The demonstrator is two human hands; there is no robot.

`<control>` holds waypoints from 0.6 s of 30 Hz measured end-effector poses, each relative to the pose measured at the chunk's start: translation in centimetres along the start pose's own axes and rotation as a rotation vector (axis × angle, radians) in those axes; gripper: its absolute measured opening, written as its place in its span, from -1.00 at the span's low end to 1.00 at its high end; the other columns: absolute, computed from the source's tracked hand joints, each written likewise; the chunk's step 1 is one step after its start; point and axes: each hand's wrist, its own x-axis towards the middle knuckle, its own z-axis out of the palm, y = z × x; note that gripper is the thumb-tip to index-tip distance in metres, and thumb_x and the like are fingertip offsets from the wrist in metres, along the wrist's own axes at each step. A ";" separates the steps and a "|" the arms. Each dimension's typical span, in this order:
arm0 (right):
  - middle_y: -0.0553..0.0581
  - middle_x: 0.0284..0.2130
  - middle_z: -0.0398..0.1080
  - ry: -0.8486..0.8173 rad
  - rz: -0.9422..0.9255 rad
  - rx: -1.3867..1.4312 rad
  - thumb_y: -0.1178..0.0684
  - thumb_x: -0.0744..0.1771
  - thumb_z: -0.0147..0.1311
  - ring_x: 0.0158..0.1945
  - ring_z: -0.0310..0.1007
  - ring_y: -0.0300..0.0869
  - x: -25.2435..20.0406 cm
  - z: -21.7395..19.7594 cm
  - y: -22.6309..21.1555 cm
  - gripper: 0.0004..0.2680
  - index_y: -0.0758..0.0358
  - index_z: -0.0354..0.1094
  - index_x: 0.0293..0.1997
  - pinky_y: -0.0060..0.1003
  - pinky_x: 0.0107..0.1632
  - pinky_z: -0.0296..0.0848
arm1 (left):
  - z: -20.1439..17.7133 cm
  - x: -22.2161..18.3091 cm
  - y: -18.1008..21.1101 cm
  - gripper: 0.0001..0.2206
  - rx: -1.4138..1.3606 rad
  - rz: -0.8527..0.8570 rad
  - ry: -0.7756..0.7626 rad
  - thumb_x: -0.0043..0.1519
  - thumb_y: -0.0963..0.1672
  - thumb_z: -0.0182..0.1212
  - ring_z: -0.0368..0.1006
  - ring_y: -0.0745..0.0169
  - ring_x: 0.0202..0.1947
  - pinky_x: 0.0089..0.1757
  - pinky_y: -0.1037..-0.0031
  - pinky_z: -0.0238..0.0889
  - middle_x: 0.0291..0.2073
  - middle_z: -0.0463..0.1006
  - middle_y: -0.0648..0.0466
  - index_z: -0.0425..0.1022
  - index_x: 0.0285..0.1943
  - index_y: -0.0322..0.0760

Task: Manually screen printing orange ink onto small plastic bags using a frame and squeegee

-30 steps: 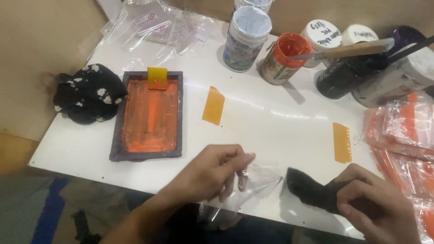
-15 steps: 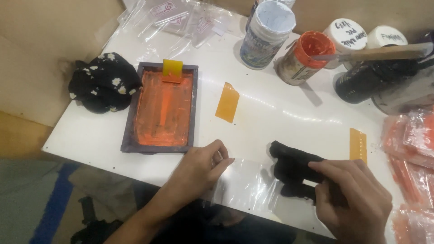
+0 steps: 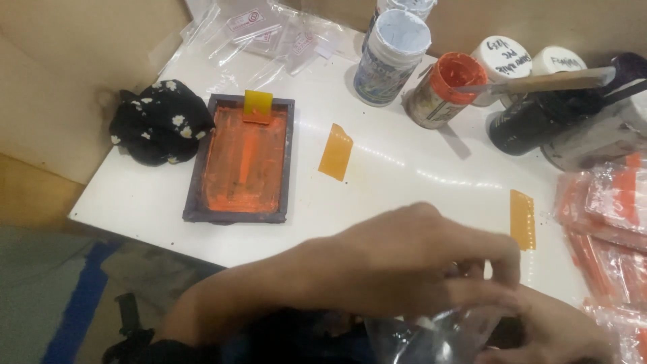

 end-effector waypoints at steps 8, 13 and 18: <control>0.25 -0.98 0.72 0.000 0.170 -0.101 0.10 0.14 0.51 -0.91 0.59 -0.07 -2.6 -10.2 11.1 -0.77 0.42 0.81 -0.82 -0.24 -0.77 0.50 | -0.9 -1.2 -2.9 -0.79 -0.177 -0.711 0.122 0.34 -0.04 0.16 0.39 0.25 -0.70 -0.45 0.45 0.35 -0.44 0.64 0.04 0.51 -0.17 -0.25; 0.28 -0.72 0.70 0.059 0.750 -0.492 -0.02 0.25 0.34 -0.58 0.56 -0.07 3.2 -7.8 7.9 -0.78 0.36 0.64 -0.54 -0.30 -0.39 0.42 | 5.7 -2.6 -10.2 -0.78 0.254 -0.806 0.033 0.43 0.00 0.01 0.54 -0.02 -0.37 -0.32 0.21 0.33 -0.27 0.64 0.03 0.41 0.03 -0.17; -0.06 -0.14 0.74 0.108 0.874 -0.965 -0.48 0.15 0.29 -0.02 0.72 -0.20 2.1 -8.5 11.4 -0.53 -0.33 0.47 0.13 -0.32 0.03 0.62 | 10.1 -4.3 -14.3 -0.56 0.898 -0.611 0.091 0.39 0.07 0.09 0.36 -0.01 -0.07 -0.16 0.26 0.35 -0.05 0.48 -0.03 0.30 0.32 -0.21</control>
